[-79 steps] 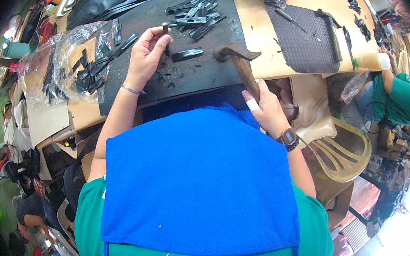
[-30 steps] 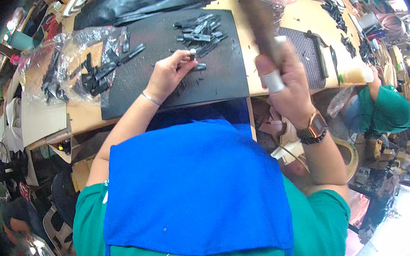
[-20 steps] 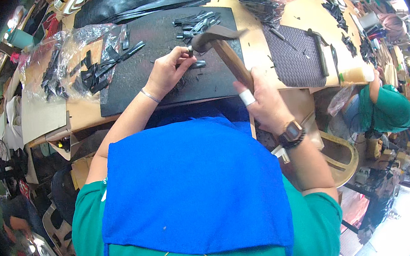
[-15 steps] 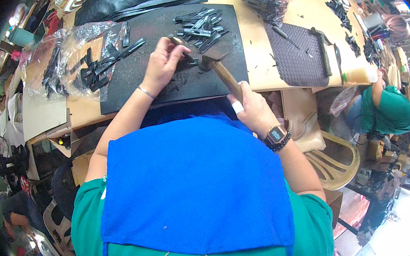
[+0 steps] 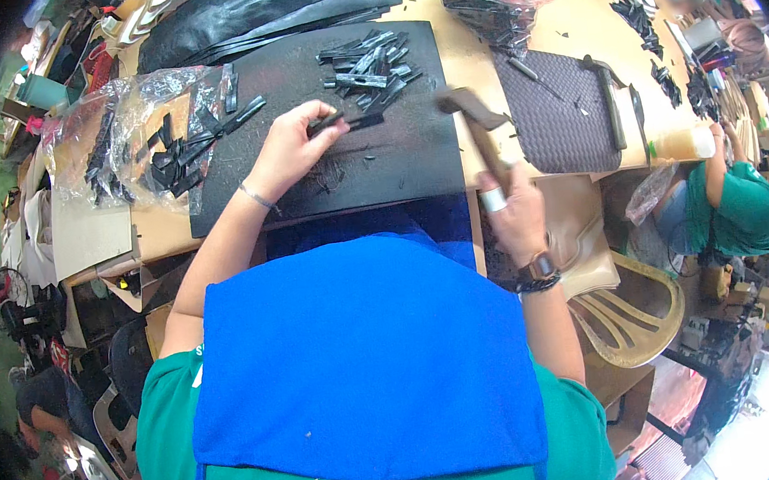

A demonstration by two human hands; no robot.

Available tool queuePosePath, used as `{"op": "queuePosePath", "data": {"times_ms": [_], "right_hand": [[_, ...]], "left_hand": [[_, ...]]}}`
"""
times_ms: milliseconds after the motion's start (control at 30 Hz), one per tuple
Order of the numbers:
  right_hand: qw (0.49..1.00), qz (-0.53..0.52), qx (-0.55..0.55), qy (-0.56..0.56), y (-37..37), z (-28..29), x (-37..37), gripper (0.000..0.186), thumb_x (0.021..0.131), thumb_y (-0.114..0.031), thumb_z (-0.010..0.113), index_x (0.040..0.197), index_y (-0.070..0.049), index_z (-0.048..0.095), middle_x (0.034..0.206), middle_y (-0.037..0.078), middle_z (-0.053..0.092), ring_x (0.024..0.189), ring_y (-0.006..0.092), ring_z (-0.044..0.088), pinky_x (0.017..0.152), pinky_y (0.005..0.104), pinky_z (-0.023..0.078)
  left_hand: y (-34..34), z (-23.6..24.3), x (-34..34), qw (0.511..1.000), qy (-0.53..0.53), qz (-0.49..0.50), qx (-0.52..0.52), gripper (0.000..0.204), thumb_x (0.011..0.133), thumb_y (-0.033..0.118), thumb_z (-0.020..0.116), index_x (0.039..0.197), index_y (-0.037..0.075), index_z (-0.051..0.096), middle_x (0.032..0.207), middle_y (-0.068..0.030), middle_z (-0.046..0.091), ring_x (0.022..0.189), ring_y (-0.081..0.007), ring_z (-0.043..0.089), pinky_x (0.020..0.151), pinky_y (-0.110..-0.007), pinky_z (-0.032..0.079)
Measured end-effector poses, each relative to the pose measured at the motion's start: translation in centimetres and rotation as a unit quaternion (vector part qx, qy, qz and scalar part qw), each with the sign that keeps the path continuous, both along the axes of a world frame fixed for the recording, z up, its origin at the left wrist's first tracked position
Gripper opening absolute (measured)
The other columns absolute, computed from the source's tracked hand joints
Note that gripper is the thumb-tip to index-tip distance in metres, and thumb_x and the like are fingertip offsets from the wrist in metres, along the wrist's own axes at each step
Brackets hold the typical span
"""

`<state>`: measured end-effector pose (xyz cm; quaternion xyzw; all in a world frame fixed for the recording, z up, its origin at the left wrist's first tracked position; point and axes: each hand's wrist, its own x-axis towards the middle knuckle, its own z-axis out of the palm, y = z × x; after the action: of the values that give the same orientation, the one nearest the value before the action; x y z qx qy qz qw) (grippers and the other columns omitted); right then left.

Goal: The person uses a hammer and a curved blade to cut small strips of black material on a workbench. They repeatedly pick up pieces, position them, and strike them with the hammer to separate them into smaller segments.

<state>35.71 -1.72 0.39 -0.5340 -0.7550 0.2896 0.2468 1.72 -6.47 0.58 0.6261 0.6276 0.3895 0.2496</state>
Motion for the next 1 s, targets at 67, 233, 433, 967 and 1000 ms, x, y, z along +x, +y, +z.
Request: {"op": "queuePosePath", "data": {"times_ms": [67, 233, 433, 967, 1000], "right_hand": [[0.995, -0.058, 0.076, -0.013, 2.2, -0.4, 1.8, 0.041, 0.093, -0.041, 0.064, 0.115, -0.007, 0.057, 0.089, 0.020, 0.069, 0.080, 0.0343, 0.068, 0.070, 0.0413, 0.051], [0.966, -0.140, 0.140, -0.164, 6.0, -1.5, 5.2, 0.047, 0.092, -0.043, 0.065, 0.126, -0.011, 0.056, 0.108, 0.018, 0.068, 0.099, 0.0371, 0.066, 0.081, 0.0430, 0.051], [0.942, -0.106, 0.173, -0.269, 7.0, -2.0, 7.1, 0.046, 0.089, -0.039, 0.068, 0.124, -0.009, 0.060, 0.117, 0.019, 0.062, 0.109, 0.0372, 0.059, 0.092, 0.0449, 0.047], [0.906, 0.288, 0.192, -0.244, -3.6, -2.7, -16.1, 0.107, 0.084, -0.073, 0.052, 0.151, 0.004, 0.021, 0.158, 0.027, 0.018, 0.149, 0.0396, 0.014, 0.116, 0.0613, 0.012], [0.896, 0.333, 0.198, -0.218, -4.2, -2.2, -17.3, 0.107, 0.084, -0.072, 0.052, 0.151, 0.005, 0.021, 0.158, 0.028, 0.018, 0.148, 0.0397, 0.016, 0.116, 0.0608, 0.015]], "left_hand": [[2.1, 0.6, -0.2, 0.999, -0.028, -0.001, 0.028, 0.022, 0.088, 0.021, 0.072, 0.099, 0.002, 0.068, 0.091, -0.0127, 0.070, 0.085, -0.0191, 0.066, 0.078, -0.031, 0.050], [7.0, 0.0, -0.8, 0.977, 0.063, 0.084, 0.185, 0.029, 0.086, 0.026, 0.074, 0.101, 0.001, 0.068, 0.096, -0.0133, 0.068, 0.086, -0.0244, 0.066, 0.079, -0.033, 0.051], [3.0, -0.3, 1.4, 0.987, 0.107, -0.080, 0.092, 0.024, 0.087, 0.031, 0.071, 0.094, 0.009, 0.068, 0.090, -0.0128, 0.068, 0.084, -0.0314, 0.067, 0.073, -0.039, 0.052], [-20.3, 2.6, -20.0, 0.840, -0.049, 0.470, 0.266, 0.021, 0.100, 0.024, 0.061, 0.100, 0.005, 0.071, 0.070, 0.0099, 0.049, 0.060, 0.0001, 0.037, 0.052, -0.019, 0.027], [-21.6, 2.0, -22.6, 0.827, -0.048, 0.499, 0.255, 0.025, 0.100, 0.028, 0.060, 0.101, 0.005, 0.070, 0.066, 0.0118, 0.040, 0.057, 0.0007, 0.030, 0.049, -0.020, 0.021]]}}
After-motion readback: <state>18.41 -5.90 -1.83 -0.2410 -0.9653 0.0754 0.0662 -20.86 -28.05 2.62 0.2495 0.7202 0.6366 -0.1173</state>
